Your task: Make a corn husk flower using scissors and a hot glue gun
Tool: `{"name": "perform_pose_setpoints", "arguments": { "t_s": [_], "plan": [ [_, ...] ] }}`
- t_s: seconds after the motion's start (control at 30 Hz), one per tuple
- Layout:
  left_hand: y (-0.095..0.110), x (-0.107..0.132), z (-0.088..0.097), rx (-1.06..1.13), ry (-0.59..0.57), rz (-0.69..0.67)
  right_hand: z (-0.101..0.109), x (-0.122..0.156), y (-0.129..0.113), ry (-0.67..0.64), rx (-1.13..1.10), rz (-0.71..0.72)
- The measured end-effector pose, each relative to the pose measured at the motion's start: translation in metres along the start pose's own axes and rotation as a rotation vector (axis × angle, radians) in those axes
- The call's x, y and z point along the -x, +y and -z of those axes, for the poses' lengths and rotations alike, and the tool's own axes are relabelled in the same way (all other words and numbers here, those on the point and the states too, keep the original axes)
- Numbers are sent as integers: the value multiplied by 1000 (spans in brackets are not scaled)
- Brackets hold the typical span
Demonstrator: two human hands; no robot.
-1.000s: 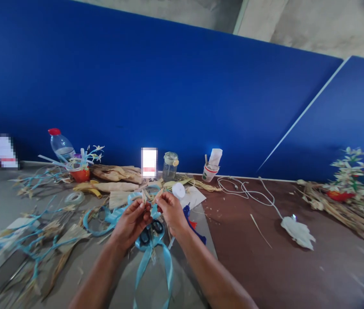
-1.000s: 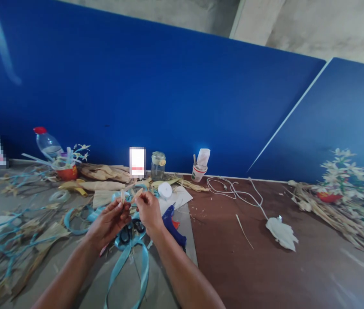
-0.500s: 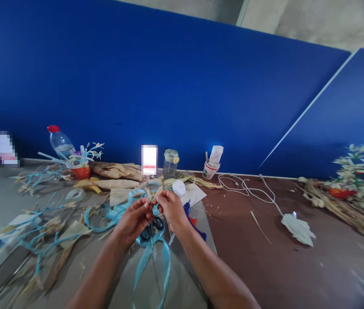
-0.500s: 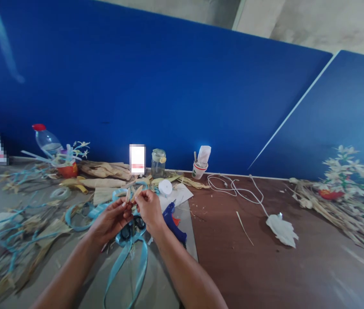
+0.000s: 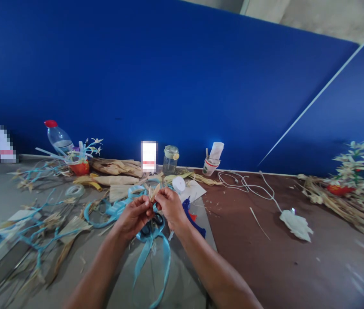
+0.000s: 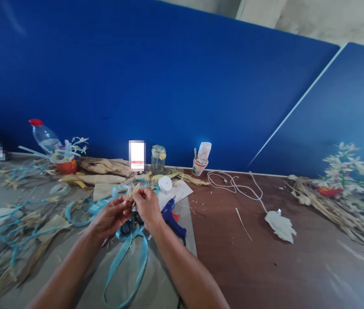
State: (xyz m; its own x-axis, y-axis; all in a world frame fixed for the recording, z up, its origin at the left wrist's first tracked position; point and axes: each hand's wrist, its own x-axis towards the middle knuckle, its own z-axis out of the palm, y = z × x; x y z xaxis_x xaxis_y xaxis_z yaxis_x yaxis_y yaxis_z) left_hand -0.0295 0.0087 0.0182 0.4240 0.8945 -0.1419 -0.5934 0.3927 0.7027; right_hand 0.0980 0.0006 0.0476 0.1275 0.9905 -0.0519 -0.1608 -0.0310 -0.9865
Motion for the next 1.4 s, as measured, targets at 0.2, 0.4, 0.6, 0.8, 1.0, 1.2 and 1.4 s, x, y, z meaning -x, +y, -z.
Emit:
{"name": "perform_pose_setpoints", "arguments": {
  "t_s": [0.2,0.4,0.6,0.8,1.0,1.2,1.4],
  "plan": [
    [-1,-3,2,-12,-16,-27,-1,0,3,-17,-25,0],
    [-1,-4,3,-4,0,-29,-1,-2,7,-28,-30,51],
    [0,-4,4,4,1,1,-1,-3,11,-51,12,118],
    [0,-4,5,-4,30,31,-1,-5,13,-30,73,153],
    [2,-2,3,25,38,49,-1,-2,9,-39,19,81],
    [2,-3,8,24,25,63,-1,-1,3,-73,-60,23],
    [1,-4,9,14,29,45,-1,-3,6,-60,-10,24]
  ]
}}
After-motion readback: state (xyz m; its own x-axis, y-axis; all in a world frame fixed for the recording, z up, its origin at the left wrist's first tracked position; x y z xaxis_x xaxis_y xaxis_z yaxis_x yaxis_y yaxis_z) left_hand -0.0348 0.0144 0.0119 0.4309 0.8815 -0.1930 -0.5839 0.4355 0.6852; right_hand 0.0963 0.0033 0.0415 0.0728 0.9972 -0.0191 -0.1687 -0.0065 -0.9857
